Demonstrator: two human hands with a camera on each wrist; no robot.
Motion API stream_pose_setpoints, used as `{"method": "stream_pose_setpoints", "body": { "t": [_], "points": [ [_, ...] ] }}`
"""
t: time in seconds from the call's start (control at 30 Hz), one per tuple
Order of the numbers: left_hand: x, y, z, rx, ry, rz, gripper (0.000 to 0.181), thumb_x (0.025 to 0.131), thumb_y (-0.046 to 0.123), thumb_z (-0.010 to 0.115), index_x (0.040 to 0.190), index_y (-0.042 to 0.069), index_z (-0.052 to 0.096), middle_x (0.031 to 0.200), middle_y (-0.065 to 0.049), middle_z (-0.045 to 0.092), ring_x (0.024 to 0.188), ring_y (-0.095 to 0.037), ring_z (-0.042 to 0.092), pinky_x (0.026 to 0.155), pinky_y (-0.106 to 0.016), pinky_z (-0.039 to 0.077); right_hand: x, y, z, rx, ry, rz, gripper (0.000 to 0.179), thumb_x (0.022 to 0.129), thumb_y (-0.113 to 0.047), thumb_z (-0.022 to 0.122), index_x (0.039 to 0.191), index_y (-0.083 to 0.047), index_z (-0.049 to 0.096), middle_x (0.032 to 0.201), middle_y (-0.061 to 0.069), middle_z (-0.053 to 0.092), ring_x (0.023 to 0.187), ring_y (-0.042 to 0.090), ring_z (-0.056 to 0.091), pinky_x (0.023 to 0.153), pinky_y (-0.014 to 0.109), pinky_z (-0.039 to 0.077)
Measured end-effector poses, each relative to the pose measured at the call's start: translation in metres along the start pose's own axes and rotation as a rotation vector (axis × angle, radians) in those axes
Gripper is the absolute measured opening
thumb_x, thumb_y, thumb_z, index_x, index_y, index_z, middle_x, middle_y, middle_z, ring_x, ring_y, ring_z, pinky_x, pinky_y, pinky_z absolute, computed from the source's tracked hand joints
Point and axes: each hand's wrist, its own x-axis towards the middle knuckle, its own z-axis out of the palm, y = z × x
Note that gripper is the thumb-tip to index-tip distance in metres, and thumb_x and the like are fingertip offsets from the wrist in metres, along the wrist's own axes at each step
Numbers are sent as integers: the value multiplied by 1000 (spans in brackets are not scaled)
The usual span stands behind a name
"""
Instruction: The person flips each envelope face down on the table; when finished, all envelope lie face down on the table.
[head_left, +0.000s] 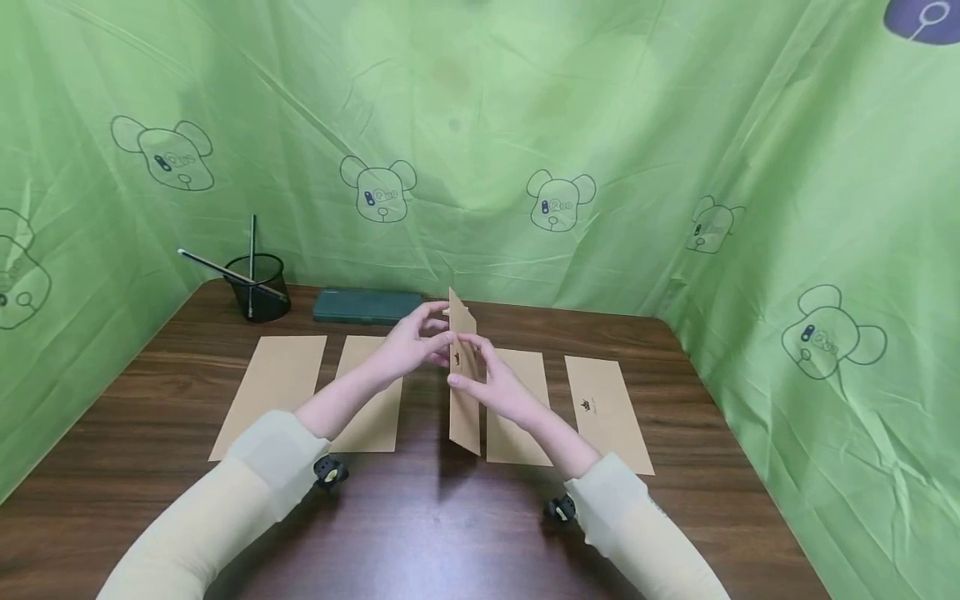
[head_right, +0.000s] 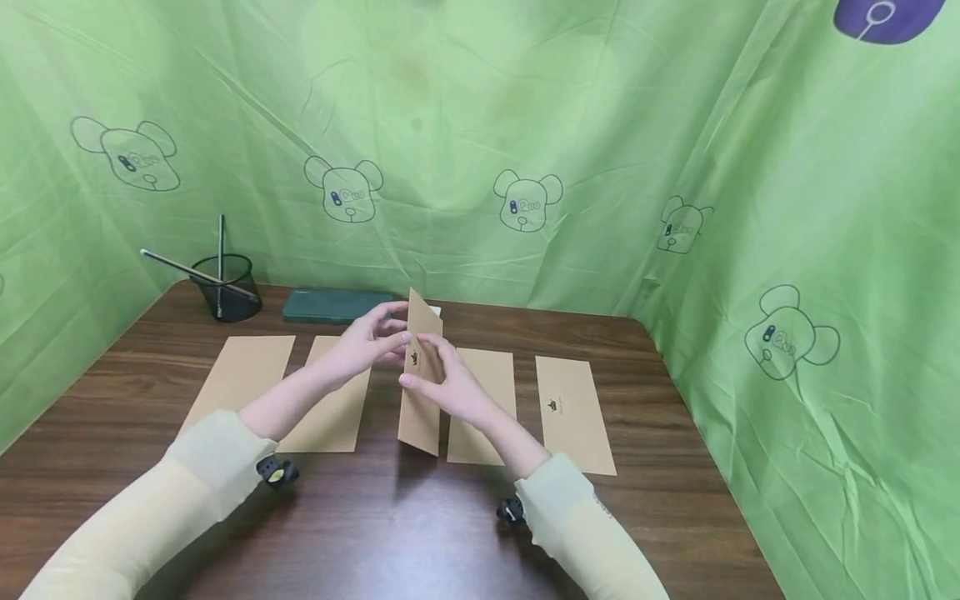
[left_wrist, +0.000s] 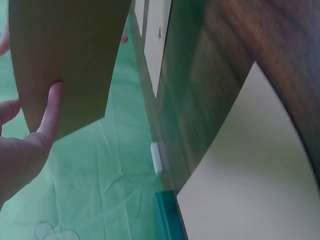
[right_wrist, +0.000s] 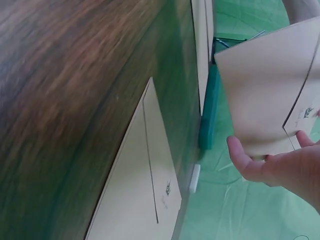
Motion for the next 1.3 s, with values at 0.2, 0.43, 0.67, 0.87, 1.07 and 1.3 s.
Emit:
{"method": "stream_pose_setpoints", "body": {
  "t": [0.2,0.43,0.67,0.87,1.07,1.3],
  "points": [
    [-7,-2,10,-40,-22,42,50,99,16,49,144,5,30,133,-25,48,96,-31,64,77,-38,56,-11,-25,-6,83,-16,29,68,91,-20,62,145,-9,24,147,22,31,135,37,30,107,59,26],
    [-4,-7,14,-30,-19,45,57,94,15,58,143,5,32,135,-23,47,102,-35,62,81,-44,55,-14,-25,-8,237,-75,23,69,94,-14,57,149,-13,16,153,15,22,136,36,30,91,52,47],
    [-6,-1,13,53,-2,-41,65,92,25,62,145,6,30,141,-21,43,115,-38,56,86,-52,51,-16,-25,-10,232,-74,37,69,93,-16,58,150,-19,19,154,12,22,131,43,34,74,45,54],
    [-15,9,12,80,4,-72,70,91,30,64,148,13,26,141,-21,41,118,-38,53,82,-52,53,-18,-26,-11,253,-75,51,70,92,-11,58,151,-19,20,152,15,26,122,38,45,67,36,54],
    [-19,1,8,78,7,-68,77,87,26,69,149,18,25,140,-23,41,110,-37,58,80,-55,52,-23,-26,-12,225,-76,52,69,91,-9,59,150,-17,23,147,15,33,115,32,52,66,40,54],
    [-16,-26,-2,193,73,26,79,81,25,75,147,24,31,130,-19,46,95,-29,58,71,-46,55,-25,-16,-14,264,-48,38,68,90,-4,61,148,-16,28,123,19,52,94,20,60,60,39,54]
  ]
}}
